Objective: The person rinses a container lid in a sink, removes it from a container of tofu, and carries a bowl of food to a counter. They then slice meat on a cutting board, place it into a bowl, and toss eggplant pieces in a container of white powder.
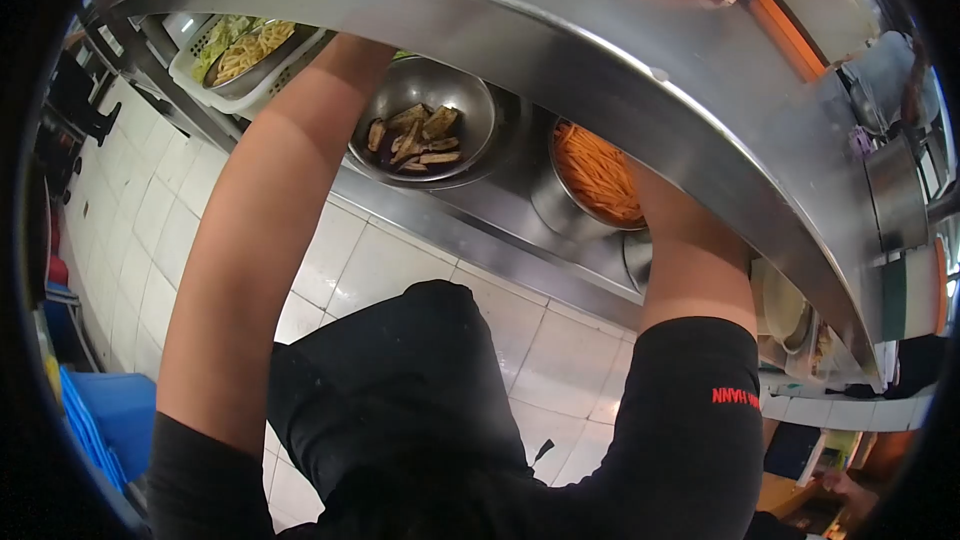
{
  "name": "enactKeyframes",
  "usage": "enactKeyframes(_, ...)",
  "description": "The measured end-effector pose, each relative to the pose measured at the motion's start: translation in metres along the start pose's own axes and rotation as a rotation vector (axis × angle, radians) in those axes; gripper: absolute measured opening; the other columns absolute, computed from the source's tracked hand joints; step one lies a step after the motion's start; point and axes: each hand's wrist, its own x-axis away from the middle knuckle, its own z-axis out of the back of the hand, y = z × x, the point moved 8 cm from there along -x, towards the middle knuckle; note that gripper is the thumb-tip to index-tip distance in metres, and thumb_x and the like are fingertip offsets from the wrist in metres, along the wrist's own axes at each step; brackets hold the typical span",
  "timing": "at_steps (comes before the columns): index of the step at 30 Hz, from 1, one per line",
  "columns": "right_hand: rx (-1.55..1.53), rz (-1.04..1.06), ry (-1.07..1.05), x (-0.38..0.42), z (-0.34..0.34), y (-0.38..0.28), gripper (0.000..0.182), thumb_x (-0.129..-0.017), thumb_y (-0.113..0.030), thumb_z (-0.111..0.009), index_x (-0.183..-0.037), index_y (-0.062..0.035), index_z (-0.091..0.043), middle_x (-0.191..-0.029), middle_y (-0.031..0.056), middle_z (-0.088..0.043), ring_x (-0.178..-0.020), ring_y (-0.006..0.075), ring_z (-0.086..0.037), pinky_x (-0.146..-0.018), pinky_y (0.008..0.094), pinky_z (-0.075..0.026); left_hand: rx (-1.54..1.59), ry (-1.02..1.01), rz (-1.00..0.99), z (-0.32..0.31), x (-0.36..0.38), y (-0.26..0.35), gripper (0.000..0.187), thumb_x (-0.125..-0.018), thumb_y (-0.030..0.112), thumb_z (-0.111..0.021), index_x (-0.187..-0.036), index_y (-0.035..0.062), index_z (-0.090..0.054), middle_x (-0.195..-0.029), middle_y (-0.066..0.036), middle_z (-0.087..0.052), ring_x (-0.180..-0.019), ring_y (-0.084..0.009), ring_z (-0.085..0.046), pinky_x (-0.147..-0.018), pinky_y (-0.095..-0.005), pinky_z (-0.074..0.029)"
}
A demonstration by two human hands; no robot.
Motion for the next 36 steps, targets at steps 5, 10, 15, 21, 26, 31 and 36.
enactKeyframes(5,-0.008,-0.014,0.011,-0.002,-0.002,0.008,0.053,-0.090,-0.010,-0.068,-0.139,-0.0082,-0.048,-0.121,0.0121,-0.061,-0.104,0.0260,-0.062,-0.086,0.0367,-0.051,0.013,0.013,-0.003,0.003,0.005,0.006,0.047,-0.100,0.026,-0.066,-0.138,0.0009,-0.054,-0.123,-0.015,-0.066,-0.106,-0.0253,-0.068,-0.079,-0.0390,-0.067)
enactKeyframes(10,-0.016,-0.031,0.012,0.006,-0.003,0.011,0.050,-0.089,-0.009,-0.068,-0.136,-0.0077,-0.050,-0.118,0.0117,-0.061,-0.101,0.0251,-0.062,-0.083,0.0360,-0.051,0.037,0.015,0.019,0.030,0.026,0.029,0.048,-0.101,0.024,-0.065,-0.140,-0.0007,-0.052,-0.124,-0.017,-0.065,-0.105,-0.0261,-0.068,-0.080,-0.0397,-0.067)
enactKeyframes(15,-0.020,-0.039,0.028,0.007,-0.007,0.005,0.047,-0.089,-0.007,-0.068,-0.133,-0.0071,-0.051,-0.115,0.0113,-0.062,-0.097,0.0243,-0.062,-0.081,0.0353,-0.051,0.065,0.018,0.105,0.063,0.081,0.052,0.049,-0.101,0.023,-0.064,-0.141,-0.0022,-0.051,-0.126,-0.019,-0.065,-0.105,-0.0270,-0.069,-0.082,-0.0404,-0.067)
enactKeyframes(21,-0.007,-0.050,0.076,0.037,-0.014,0.021,0.043,-0.089,-0.006,-0.068,-0.129,-0.0065,-0.053,-0.110,0.0108,-0.062,-0.094,0.0233,-0.062,-0.078,0.0344,-0.051,0.077,0.216,0.259,0.112,0.198,0.064,0.043,-0.093,0.004,-0.052,-0.133,-0.0100,-0.052,-0.113,-0.018,-0.067,-0.079,-0.0240,-0.071,-0.072,-0.0347,-0.066)
enactKeyframes(26,-0.043,-0.122,0.115,0.072,-0.016,0.027,0.040,-0.089,-0.005,-0.068,-0.127,-0.0060,-0.054,-0.107,0.0104,-0.062,-0.091,0.0225,-0.062,-0.076,0.0337,-0.051,-0.082,0.433,0.305,0.217,0.306,0.100,0.038,-0.087,0.002,-0.054,-0.122,-0.0113,-0.061,-0.103,-0.015,-0.071,-0.081,-0.0170,-0.072,-0.066,-0.0282,-0.061)
enactKeyframes(31,-0.077,-0.204,0.111,0.092,-0.026,0.033,0.037,-0.088,-0.004,-0.068,-0.124,-0.0055,-0.056,-0.104,0.0101,-0.062,-0.088,0.0217,-0.062,-0.073,0.0330,-0.051,-0.155,0.523,0.091,0.312,0.323,0.225,0.035,-0.093,0.005,-0.048,-0.119,-0.0161,-0.058,-0.099,-0.023,-0.069,-0.080,-0.0330,-0.076,-0.064,-0.0496,-0.069)
enactKeyframes(36,-0.091,-0.251,0.111,0.109,-0.034,0.032,0.035,-0.088,-0.003,-0.068,-0.121,-0.0050,-0.057,-0.100,0.0097,-0.062,-0.085,0.0209,-0.062,-0.071,0.0323,-0.051,-0.114,0.558,-0.090,0.349,0.218,0.339,0.037,-0.096,0.003,-0.048,-0.125,-0.0183,-0.046,-0.122,-0.031,-0.059,-0.100,-0.0444,-0.071,-0.089,-0.0474,-0.065)
